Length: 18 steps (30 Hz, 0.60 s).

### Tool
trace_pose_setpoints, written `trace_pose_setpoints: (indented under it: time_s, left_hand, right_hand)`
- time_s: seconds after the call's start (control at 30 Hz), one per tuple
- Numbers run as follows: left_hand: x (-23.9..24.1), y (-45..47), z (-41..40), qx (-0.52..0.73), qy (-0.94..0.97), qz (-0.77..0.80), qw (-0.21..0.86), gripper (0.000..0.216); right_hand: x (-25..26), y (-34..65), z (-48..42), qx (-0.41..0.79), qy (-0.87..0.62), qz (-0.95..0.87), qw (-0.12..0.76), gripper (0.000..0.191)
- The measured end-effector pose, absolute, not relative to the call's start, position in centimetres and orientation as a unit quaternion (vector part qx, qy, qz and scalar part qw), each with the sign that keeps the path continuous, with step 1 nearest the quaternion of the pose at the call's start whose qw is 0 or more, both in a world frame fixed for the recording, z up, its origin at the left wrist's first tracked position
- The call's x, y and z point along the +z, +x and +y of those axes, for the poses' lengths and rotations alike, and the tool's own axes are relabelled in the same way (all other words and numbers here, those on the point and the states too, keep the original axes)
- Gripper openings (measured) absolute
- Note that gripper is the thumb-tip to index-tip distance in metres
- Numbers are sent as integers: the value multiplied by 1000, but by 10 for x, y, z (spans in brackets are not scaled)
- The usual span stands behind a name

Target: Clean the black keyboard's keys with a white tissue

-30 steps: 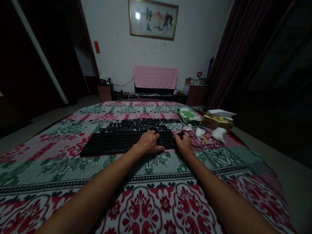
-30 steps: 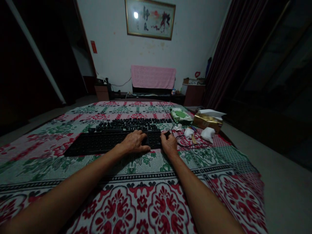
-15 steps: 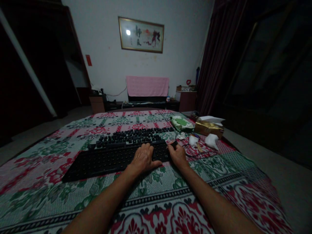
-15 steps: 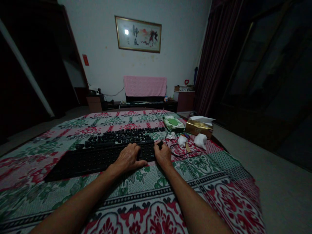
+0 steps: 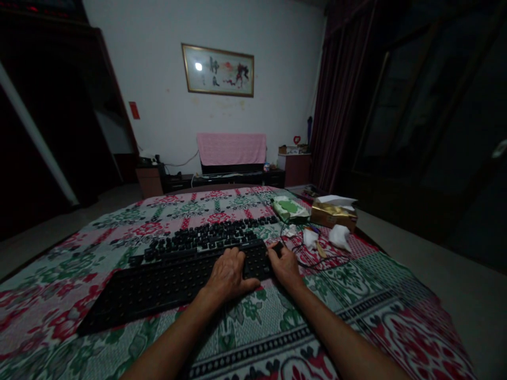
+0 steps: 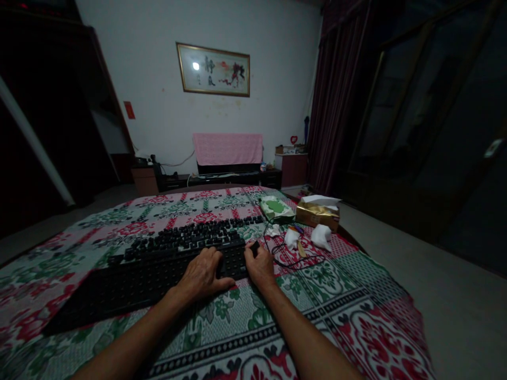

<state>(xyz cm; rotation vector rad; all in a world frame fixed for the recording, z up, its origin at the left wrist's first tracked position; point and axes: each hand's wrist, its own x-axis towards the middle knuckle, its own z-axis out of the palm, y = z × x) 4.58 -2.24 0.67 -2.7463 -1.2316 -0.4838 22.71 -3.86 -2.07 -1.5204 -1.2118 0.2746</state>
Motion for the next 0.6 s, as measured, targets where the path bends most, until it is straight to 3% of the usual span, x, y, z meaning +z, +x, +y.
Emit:
trace_pose_setpoints:
  time_s: [0.6]
  left_hand:
    - [9,45,-19,-151,-903,-402,27,52]
  right_hand:
    - [-23,230,-36,137,-647,-498,561,26]
